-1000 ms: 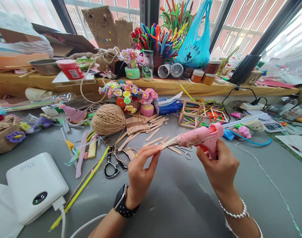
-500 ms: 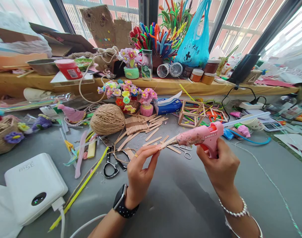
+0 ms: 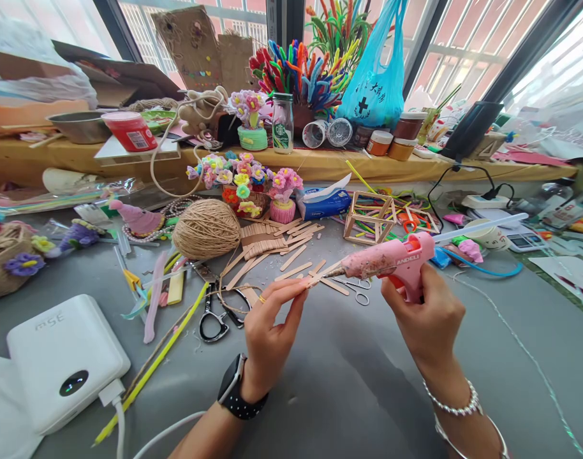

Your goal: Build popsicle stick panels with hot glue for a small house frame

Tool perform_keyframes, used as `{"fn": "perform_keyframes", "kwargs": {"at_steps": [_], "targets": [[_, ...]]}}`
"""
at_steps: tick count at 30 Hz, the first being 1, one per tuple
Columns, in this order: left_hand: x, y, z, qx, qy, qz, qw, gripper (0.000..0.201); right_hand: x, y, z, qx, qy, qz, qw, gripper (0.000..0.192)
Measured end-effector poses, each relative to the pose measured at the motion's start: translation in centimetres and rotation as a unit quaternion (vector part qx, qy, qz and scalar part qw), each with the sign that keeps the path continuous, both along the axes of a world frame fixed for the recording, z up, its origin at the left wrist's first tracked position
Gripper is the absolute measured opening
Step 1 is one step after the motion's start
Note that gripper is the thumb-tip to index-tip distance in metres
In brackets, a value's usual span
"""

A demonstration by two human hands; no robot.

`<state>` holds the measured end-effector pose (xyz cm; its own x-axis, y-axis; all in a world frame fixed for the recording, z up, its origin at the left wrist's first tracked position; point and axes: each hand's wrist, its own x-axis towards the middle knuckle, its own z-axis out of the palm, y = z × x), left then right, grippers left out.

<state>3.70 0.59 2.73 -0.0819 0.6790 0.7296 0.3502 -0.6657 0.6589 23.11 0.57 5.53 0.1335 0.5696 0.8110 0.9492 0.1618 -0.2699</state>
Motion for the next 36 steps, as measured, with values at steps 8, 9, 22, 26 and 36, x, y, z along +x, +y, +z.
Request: {"fn": "perform_keyframes", "kwargs": {"at_steps": [8,9,22,26,36], "targets": [[0.07,-0.02,-0.11,-0.001,0.002,0.001,1.000,0.026,0.00,0.24,0.14,-0.004,0.002,-0.007,1.000,0.021],[0.07,-0.02,-0.11,-0.001,0.003,0.000,1.000,0.026,0.01,0.24,0.15,-0.005,0.003,-0.008,1.000,0.021],[0.05,-0.03,-0.06,-0.008,0.001,0.000,1.000,0.026,0.26,0.19,0.26,0.002,-0.008,-0.018,1.000,0.021],[0.01,-0.04,-0.03,-0.007,0.004,0.004,1.000,0.026,0.38,0.26,0.28,0.001,-0.009,-0.018,1.000,0.022],[0.13,-0.13,-0.05,-0.006,0.004,0.005,1.000,0.026,0.46,0.21,0.27,-0.007,-0.004,-0.021,1.000,0.023]]}}
